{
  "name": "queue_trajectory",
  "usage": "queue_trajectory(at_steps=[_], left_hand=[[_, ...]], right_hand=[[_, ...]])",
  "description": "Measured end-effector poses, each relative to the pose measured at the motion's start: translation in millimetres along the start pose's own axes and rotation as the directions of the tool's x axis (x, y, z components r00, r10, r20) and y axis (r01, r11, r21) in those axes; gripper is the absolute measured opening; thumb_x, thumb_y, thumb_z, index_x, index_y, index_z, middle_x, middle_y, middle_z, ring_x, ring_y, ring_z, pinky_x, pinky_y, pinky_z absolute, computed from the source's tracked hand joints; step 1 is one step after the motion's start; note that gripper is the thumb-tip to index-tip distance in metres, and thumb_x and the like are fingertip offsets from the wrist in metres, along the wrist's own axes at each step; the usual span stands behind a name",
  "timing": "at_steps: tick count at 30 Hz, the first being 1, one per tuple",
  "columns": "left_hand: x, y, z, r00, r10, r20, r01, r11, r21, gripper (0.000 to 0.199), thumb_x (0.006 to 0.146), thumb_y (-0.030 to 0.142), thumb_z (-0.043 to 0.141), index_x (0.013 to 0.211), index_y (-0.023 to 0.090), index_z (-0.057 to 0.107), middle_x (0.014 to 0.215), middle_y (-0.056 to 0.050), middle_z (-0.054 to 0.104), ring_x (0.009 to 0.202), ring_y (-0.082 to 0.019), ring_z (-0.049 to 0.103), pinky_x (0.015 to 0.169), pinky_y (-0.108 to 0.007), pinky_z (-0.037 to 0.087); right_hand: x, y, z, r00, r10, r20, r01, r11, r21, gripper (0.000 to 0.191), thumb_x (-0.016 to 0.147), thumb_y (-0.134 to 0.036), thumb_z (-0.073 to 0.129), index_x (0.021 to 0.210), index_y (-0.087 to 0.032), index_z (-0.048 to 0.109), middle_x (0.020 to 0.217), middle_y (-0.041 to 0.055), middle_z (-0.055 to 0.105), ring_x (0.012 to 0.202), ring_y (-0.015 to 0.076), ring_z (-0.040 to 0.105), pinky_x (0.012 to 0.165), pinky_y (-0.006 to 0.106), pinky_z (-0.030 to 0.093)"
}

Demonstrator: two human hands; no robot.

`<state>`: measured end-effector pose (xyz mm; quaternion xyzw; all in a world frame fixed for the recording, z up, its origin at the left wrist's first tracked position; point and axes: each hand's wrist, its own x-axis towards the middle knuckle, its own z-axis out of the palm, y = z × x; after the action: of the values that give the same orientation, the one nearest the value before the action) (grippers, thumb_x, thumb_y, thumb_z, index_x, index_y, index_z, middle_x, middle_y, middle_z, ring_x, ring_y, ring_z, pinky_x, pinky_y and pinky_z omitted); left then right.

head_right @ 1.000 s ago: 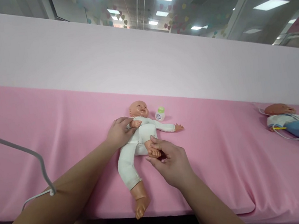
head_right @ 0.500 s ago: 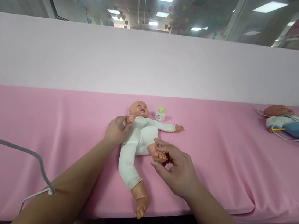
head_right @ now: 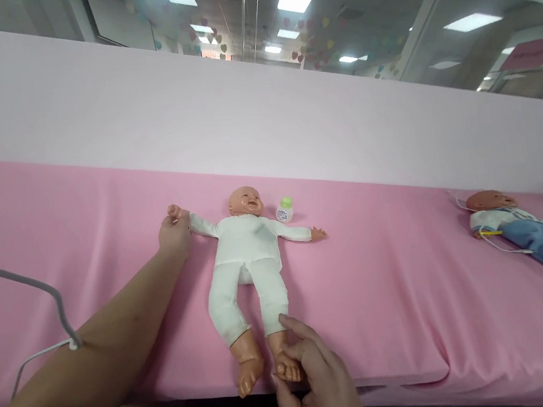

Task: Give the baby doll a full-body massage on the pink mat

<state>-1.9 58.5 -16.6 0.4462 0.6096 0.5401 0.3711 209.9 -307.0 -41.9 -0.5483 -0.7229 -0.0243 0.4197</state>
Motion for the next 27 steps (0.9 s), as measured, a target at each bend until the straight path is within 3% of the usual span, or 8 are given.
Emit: queue_trajectory(at_steps=[2,4,7,9,12,18,27], left_hand=[[1.7,0.6,-3.0,0.999,0.007,-0.032,-0.007,1.0,0.025,0.033,0.091,0.039,0.061,0.121,0.025,0.056,0.121,-0.006,0.07,0.107,-0.023,0.07,0.089,-0.034,0.056],[3.8,1.2,-8.3,0.999,0.017,-0.047,-0.015,0.999,0.033,0.053,0.089,0.034,0.064,0.138,0.025,0.048,0.129,-0.007,0.067,0.115,-0.022,0.068,0.098,-0.035,0.055],[8.6,2.4,-18.2,0.998,0.003,-0.061,0.001,0.997,0.078,0.083,0.085,0.038,0.07,0.157,0.022,0.031,0.141,-0.013,0.061,0.127,-0.029,0.064,0.106,-0.043,0.052],[11.5,3.7,-23.7,0.997,0.001,-0.073,0.01,0.988,0.155,0.093,0.083,0.042,0.072,0.161,0.021,0.027,0.153,-0.018,0.051,0.134,-0.035,0.059,0.108,-0.049,0.051],[13.0,5.9,-27.9,0.998,0.034,-0.06,-0.016,0.963,0.271,0.093,0.081,0.044,0.072,0.161,0.021,0.031,0.161,-0.021,0.041,0.135,-0.041,0.057,0.108,-0.055,0.05],[14.0,4.9,-29.1,0.993,0.12,0.008,-0.114,0.916,0.385,0.096,0.082,0.047,0.073,0.163,0.019,0.029,0.16,-0.023,0.042,0.141,-0.043,0.05,0.111,-0.058,0.048],[8.3,12.1,-33.7,0.984,0.177,-0.003,-0.157,0.879,0.451,0.095,0.086,0.046,0.07,0.165,0.014,0.028,0.161,-0.023,0.044,0.148,-0.044,0.041,0.117,-0.06,0.041]], right_hand=[[-3.4,2.4,4.6,1.0,-0.016,0.001,0.016,0.999,-0.037,0.03,0.084,-0.014,0.065,0.11,-0.025,0.057,0.136,0.0176,0.069,0.123,0.0318,0.071,0.088,0.039,0.067],[-5.8,3.6,6.5,0.999,-0.035,0.007,0.035,0.997,-0.076,0.031,0.084,-0.015,0.065,0.113,-0.025,0.057,0.137,0.0182,0.069,0.121,0.0326,0.073,0.087,0.04,0.068],[-7.6,4.2,6.2,0.998,-0.053,0.017,0.055,0.992,-0.111,0.035,0.083,-0.016,0.066,0.115,-0.025,0.057,0.14,0.0186,0.068,0.118,0.0333,0.074,0.084,0.041,0.069],[-7.5,4.2,5.8,0.997,-0.068,0.02,0.07,0.99,-0.121,0.037,0.082,-0.015,0.066,0.116,-0.025,0.056,0.139,0.0184,0.068,0.115,0.0328,0.075,0.082,0.041,0.069],[-5.7,3.6,6.6,0.996,-0.08,0.032,0.084,0.987,-0.136,0.035,0.082,-0.015,0.066,0.114,-0.025,0.056,0.138,0.0187,0.068,0.114,0.0322,0.076,0.081,0.039,0.069],[1.7,-6.0,2.9,0.994,-0.103,0.022,0.105,0.981,-0.165,0.03,0.086,-0.016,0.064,0.113,-0.024,0.057,0.134,0.0189,0.071,0.114,0.0312,0.076,0.08,0.037,0.069],[3.1,-8.6,-0.3,0.984,-0.17,0.049,0.176,0.962,-0.207,0.026,0.086,-0.017,0.064,0.111,-0.025,0.061,0.133,0.0163,0.073,0.111,0.0314,0.077,0.081,0.038,0.068]])
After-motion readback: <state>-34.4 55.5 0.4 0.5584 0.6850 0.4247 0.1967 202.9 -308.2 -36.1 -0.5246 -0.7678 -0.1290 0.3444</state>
